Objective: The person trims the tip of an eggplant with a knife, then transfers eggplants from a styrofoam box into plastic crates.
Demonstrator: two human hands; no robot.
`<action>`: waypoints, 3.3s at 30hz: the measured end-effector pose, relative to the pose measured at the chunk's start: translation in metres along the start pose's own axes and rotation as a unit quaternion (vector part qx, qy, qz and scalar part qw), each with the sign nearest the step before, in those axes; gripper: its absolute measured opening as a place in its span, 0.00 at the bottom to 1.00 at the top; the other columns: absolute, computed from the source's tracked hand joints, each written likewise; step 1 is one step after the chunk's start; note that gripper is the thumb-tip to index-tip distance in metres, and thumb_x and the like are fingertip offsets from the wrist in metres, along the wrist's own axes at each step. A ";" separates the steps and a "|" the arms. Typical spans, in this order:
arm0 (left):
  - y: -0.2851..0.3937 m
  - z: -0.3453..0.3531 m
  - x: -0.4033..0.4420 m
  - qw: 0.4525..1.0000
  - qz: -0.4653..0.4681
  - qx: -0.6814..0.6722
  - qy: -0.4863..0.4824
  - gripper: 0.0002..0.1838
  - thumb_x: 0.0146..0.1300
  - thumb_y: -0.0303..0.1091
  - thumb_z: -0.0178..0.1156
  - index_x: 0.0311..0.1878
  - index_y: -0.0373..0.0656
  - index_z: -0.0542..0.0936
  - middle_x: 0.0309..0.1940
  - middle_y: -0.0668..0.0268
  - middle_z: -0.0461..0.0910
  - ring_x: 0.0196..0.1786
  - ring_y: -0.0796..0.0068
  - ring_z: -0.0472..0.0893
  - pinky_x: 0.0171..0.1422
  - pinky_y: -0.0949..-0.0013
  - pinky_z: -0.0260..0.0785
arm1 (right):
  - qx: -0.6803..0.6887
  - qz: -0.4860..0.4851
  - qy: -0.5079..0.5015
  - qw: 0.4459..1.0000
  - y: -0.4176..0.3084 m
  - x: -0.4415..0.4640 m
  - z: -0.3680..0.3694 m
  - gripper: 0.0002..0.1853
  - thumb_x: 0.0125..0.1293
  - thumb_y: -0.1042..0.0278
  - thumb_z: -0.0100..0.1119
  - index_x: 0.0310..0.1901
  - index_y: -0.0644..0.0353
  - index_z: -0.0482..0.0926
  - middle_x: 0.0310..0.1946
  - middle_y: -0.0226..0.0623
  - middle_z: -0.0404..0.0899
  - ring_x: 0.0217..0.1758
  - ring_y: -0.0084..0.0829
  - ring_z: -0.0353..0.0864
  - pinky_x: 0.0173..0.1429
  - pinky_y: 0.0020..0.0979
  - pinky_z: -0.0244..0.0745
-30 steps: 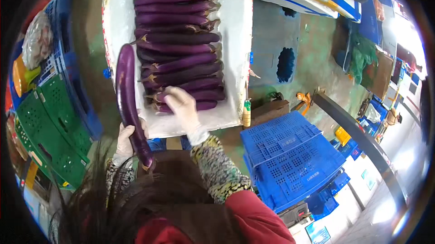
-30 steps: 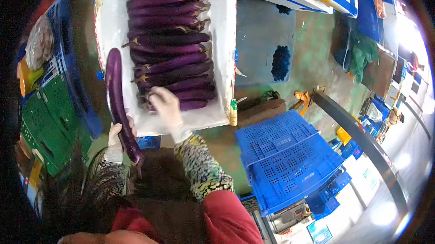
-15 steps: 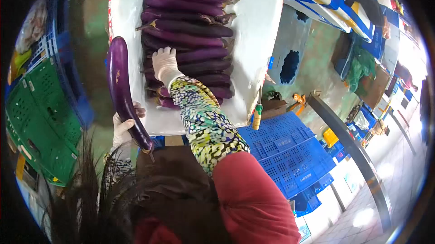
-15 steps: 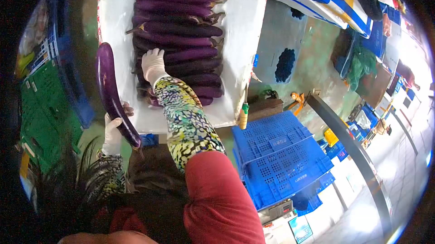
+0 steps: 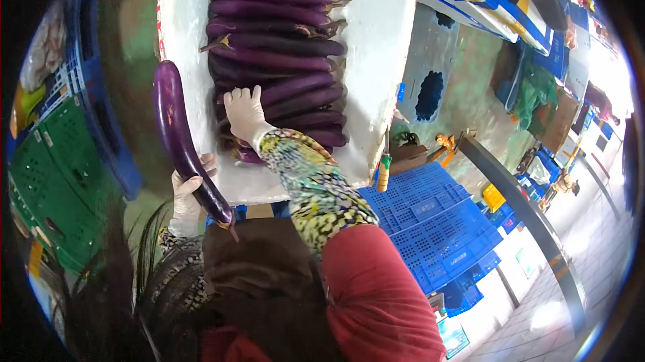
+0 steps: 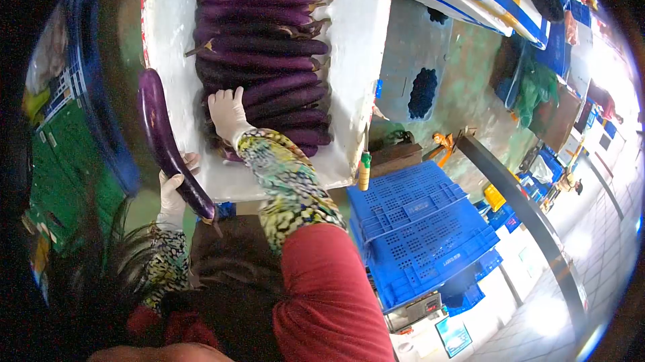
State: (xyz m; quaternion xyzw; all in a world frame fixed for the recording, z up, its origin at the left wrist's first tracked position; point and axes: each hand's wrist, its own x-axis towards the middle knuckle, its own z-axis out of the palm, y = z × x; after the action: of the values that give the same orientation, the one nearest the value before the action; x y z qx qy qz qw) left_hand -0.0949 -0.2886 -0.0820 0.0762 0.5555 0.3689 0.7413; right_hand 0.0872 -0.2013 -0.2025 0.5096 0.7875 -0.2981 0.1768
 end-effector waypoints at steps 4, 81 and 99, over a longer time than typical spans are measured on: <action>0.010 -0.002 -0.019 0.998 -0.047 -0.029 -0.026 0.31 0.50 0.39 0.65 0.58 0.38 0.72 0.50 0.56 0.78 0.63 0.51 0.75 0.70 0.48 0.64 | 0.236 0.006 0.252 0.938 0.031 -0.068 -0.051 0.40 0.37 0.55 0.73 0.55 0.58 0.69 0.53 0.43 0.68 0.61 0.45 0.67 0.74 0.56 0.46; -0.375 0.467 -0.510 0.706 -0.137 0.363 -0.592 0.40 0.63 0.34 0.67 0.73 0.37 0.59 0.64 0.60 0.70 0.64 0.69 0.71 0.68 0.64 0.63 | 0.518 0.363 0.723 0.278 -0.039 -0.917 0.054 0.61 0.45 0.64 0.81 0.74 0.64 0.47 0.64 0.44 0.68 0.65 0.33 0.70 0.68 0.34 0.66; -0.174 0.403 -0.419 0.899 -0.248 0.216 -0.290 0.21 0.76 0.47 0.42 0.56 0.43 0.74 0.39 0.60 0.80 0.36 0.67 0.81 0.40 0.63 0.78 | 0.895 -0.051 0.424 0.126 -0.031 -0.784 -0.046 0.24 0.59 0.54 0.59 0.53 0.61 0.71 0.40 0.39 0.79 0.30 0.30 0.81 0.31 0.32 0.81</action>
State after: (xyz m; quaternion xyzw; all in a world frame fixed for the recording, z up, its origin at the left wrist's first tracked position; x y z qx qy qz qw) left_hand 0.2935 -0.5587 0.2981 0.1978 0.3824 0.0058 0.9026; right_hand 0.3876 -0.7277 0.2976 0.3091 -0.0670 -0.5354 -0.7832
